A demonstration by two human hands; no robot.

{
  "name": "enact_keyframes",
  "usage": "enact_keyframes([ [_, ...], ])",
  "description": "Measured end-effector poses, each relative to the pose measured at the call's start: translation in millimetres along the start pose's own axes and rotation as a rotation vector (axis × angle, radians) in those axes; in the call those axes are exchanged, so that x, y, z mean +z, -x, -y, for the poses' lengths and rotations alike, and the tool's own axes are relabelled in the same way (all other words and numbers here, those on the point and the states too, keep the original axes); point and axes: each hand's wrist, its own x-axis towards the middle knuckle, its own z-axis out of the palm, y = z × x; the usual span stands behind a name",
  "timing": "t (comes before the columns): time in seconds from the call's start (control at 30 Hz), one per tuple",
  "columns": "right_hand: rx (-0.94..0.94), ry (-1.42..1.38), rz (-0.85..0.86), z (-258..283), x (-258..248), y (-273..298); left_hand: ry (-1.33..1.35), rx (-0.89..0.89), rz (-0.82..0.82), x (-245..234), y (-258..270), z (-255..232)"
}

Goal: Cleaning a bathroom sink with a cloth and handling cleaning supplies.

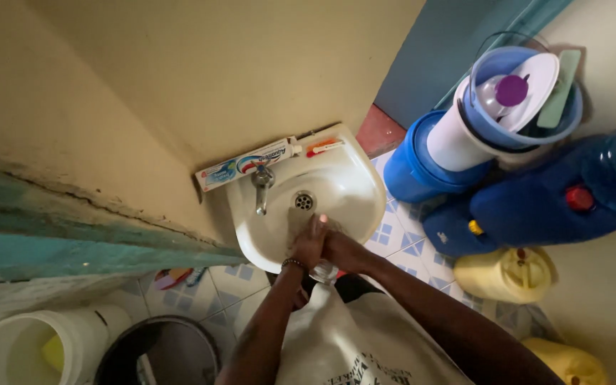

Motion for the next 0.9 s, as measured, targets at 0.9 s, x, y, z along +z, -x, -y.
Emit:
enact_keyframes([
  [0.9,0.220,0.203,0.067,-12,-62,2,-0.315,-0.110,0.089,-217,30,-18],
])
